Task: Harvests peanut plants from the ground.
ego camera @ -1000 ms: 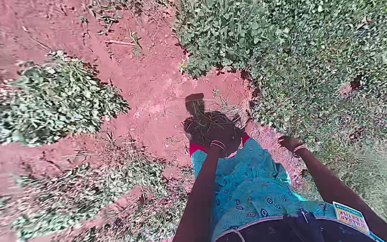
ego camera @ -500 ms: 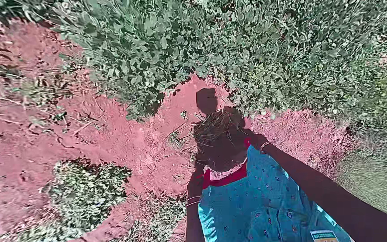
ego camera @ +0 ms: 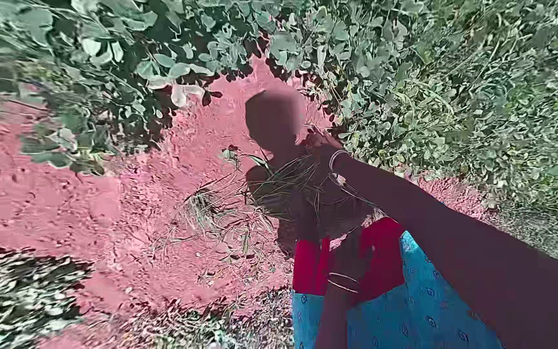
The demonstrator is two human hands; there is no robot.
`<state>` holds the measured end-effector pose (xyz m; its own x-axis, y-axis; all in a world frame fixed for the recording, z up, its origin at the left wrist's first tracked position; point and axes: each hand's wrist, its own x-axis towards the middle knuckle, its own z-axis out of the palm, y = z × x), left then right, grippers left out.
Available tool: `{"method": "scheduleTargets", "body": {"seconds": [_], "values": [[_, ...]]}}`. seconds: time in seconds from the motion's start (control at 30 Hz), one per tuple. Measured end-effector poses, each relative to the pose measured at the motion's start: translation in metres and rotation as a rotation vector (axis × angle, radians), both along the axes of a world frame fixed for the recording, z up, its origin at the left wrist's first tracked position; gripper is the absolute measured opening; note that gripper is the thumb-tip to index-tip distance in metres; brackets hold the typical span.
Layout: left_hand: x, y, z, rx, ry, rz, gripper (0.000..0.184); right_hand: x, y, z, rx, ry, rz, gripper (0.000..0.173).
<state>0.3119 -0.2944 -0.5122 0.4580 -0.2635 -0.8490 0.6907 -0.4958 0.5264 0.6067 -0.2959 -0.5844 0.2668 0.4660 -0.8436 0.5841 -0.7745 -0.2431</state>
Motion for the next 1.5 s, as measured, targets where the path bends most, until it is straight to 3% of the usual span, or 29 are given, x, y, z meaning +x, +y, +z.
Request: {"method": "scheduleTargets", "body": {"seconds": [0.03, 0.1, 0.17, 0.23, 0.3, 0.37, 0.47, 0.53, 0.6, 0.7, 0.73, 0.77, 0.8, 0.87, 0.9, 0.97, 1.03, 1.1, 1.17, 1.2, 1.27, 1.33, 1.37, 1.43, 1.5], "values": [[0.051, 0.008, 0.051, -0.089, 0.323, -0.181, 0.074, 0.032, 0.002, -0.028, 0.119, -0.076, 0.138, 0.054], [0.088, 0.018, 0.068, -0.159, 0.376, -0.313, 0.074, 0.115, 0.001, -0.067, 0.229, -0.225, 0.206, 0.051], [0.101, 0.025, 0.072, -0.055, 0.356, -0.244, 0.068, 0.174, -0.01, -0.087, 0.166, -0.319, -0.017, 0.047], [0.124, 0.02, 0.07, 0.096, 0.269, -0.077, 0.075, 0.219, 0.001, -0.087, -0.021, -0.45, -0.293, 0.046], [0.128, 0.006, 0.075, 0.054, 0.336, -0.12, 0.074, 0.196, -0.01, -0.087, -0.31, -0.498, -0.465, 0.036], [0.132, -0.002, 0.08, -0.047, 0.459, -0.198, 0.071, 0.147, -0.004, -0.055, -0.437, -0.343, -0.571, 0.033], [0.158, -0.004, 0.075, -0.074, 0.456, -0.182, 0.07, 0.092, 0.016, 0.018, -0.446, -0.105, -0.515, 0.032], [0.162, -0.01, 0.076, -0.023, 0.426, -0.179, 0.07, 0.068, 0.01, 0.041, -0.476, 0.066, -0.38, 0.036], [0.159, -0.018, 0.072, 0.048, 0.389, -0.173, 0.07, 0.09, 0.015, 0.024, -0.325, -0.025, -0.214, 0.037], [0.162, -0.025, 0.072, 0.018, 0.429, -0.194, 0.071, 0.201, 0.046, -0.039, 0.093, -0.243, 0.163, 0.059], [0.162, -0.025, 0.072, 0.006, 0.447, -0.211, 0.069, 0.236, 0.06, -0.05, 0.123, -0.297, 0.239, 0.057], [0.163, -0.026, 0.072, 0.007, 0.456, -0.217, 0.067, 0.26, 0.069, -0.058, 0.074, -0.317, 0.14, 0.049], [0.162, -0.029, 0.07, 0.014, 0.467, -0.216, 0.066, 0.268, 0.076, -0.063, -0.026, -0.32, -0.085, 0.039], [0.154, -0.03, 0.062, 0.03, 0.491, -0.246, 0.064, 0.231, 0.075, -0.061, -0.172, -0.307, -0.5, 0.035], [0.15, -0.03, 0.062, 0.026, 0.497, -0.255, 0.065, 0.189, 0.066, -0.045, -0.197, -0.256, -0.584, 0.033], [0.154, -0.033, 0.064, 0.007, 0.465, -0.244, 0.066, 0.108, 0.041, 0.002, -0.243, -0.088, -0.552, 0.031], [0.155, -0.033, 0.062, 0.012, 0.439, -0.207, 0.067, 0.069, 0.013, 0.011, -0.279, -0.026, -0.356, 0.031], [0.137, -0.038, 0.052, 0.07, 0.375, -0.127, 0.072, 0.11, -0.02, -0.007, -0.212, -0.17, -0.196, 0.037], [0.128, -0.041, 0.044, 0.105, 0.358, -0.089, 0.076, 0.204, -0.044, -0.033, -0.131, -0.388, -0.179, 0.052], [0.126, -0.043, 0.045, 0.098, 0.375, -0.121, 0.075, 0.248, -0.056, -0.044, -0.137, -0.467, -0.248, 0.058], [0.13, -0.045, 0.055, 0.019, 0.469, -0.228, 0.07, 0.298, -0.078, -0.063, -0.272, -0.569, -0.345, 0.053], [0.132, -0.04, 0.059, -0.011, 0.483, -0.261, 0.065, 0.285, -0.09, -0.057, -0.271, -0.57, -0.637, 0.046], [0.132, -0.035, 0.06, 0.026, 0.444, -0.233, 0.062, 0.263, -0.092, -0.049, -0.14, -0.554, -0.814, 0.045], [0.128, -0.021, 0.059, 0.186, 0.249, -0.026, 0.056, 0.223, -0.086, -0.038, 0.13, -0.469, -0.867, 0.043], [0.115, -0.02, 0.053, 0.304, -0.082, 0.465, 0.044, 0.186, -0.057, -0.009, -0.114, -0.322, -0.686, 0.039]]}}
